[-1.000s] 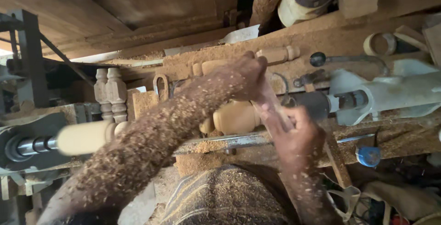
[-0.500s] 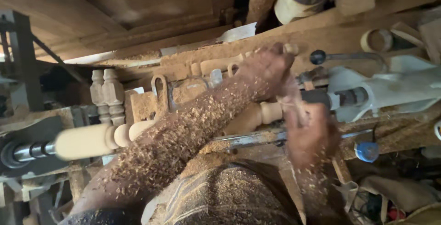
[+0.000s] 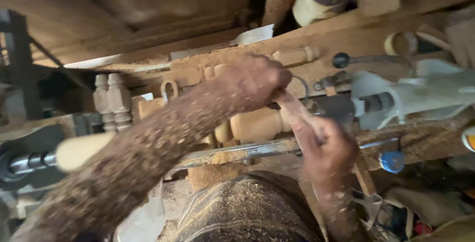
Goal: The person shapes a rotating wooden spindle on a lathe using a chisel, then sands the surface with sandpaper. The spindle is mounted between the lathe centers and turned while the person removes material and smooths the surface.
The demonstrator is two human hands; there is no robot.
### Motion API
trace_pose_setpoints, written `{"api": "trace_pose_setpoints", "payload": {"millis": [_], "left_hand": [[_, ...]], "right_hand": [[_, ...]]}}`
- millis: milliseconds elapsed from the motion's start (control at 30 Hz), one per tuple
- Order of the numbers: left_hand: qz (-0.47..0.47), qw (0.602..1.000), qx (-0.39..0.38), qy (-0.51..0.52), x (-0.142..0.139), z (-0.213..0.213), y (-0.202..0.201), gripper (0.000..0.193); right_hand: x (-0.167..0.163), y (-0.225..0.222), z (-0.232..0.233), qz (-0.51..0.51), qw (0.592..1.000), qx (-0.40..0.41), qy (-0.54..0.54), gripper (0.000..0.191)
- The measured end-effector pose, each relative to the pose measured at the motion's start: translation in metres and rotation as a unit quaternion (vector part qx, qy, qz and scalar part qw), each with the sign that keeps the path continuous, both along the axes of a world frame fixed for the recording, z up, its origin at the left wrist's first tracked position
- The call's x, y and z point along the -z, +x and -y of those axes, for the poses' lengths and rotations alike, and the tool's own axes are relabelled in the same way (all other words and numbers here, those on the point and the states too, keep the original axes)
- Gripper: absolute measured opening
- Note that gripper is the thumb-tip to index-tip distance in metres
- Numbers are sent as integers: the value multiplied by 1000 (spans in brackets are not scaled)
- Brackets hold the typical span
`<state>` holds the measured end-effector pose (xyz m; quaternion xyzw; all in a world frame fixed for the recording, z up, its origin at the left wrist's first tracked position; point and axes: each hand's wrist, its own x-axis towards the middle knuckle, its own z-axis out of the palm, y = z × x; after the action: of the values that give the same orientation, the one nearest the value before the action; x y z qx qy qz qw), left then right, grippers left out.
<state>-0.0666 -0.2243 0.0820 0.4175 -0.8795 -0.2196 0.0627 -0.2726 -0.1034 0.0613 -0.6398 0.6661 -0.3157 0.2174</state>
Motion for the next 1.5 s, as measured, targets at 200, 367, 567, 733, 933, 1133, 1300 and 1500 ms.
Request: {"api": "trace_pose_setpoints", "payload": {"millis": [200,367,567,733,933,1133,1300,1500], "left_hand": [[7,999,-28,30,13,21,-27,23],[-44,999,6,-30,26,32,-47,25],[-83,975,11,-208,13,6,-13,26],[-16,959,47,-280,4,-55,71,24],[-35,933,122,-337,31,-87,119,36],[-34,923,180,-338,66,-68,114,45],[-90,925,166,-330,72,-54,112,47],[-28,941,165,-295,47,-55,136,29]], "right_hand": [[-1,1,12,63,997,43,1,29],[1,-3,9,-68,990,31,-122,25],[-11,6,-8,-95,980,-14,-175,24],[-29,55,-64,-119,980,-68,-144,20],[11,112,-89,-184,935,-113,-283,27],[37,125,-101,-276,929,-76,-236,40],[30,135,-93,-264,941,-49,-205,50],[21,139,-76,-264,944,-74,-183,40]]}}
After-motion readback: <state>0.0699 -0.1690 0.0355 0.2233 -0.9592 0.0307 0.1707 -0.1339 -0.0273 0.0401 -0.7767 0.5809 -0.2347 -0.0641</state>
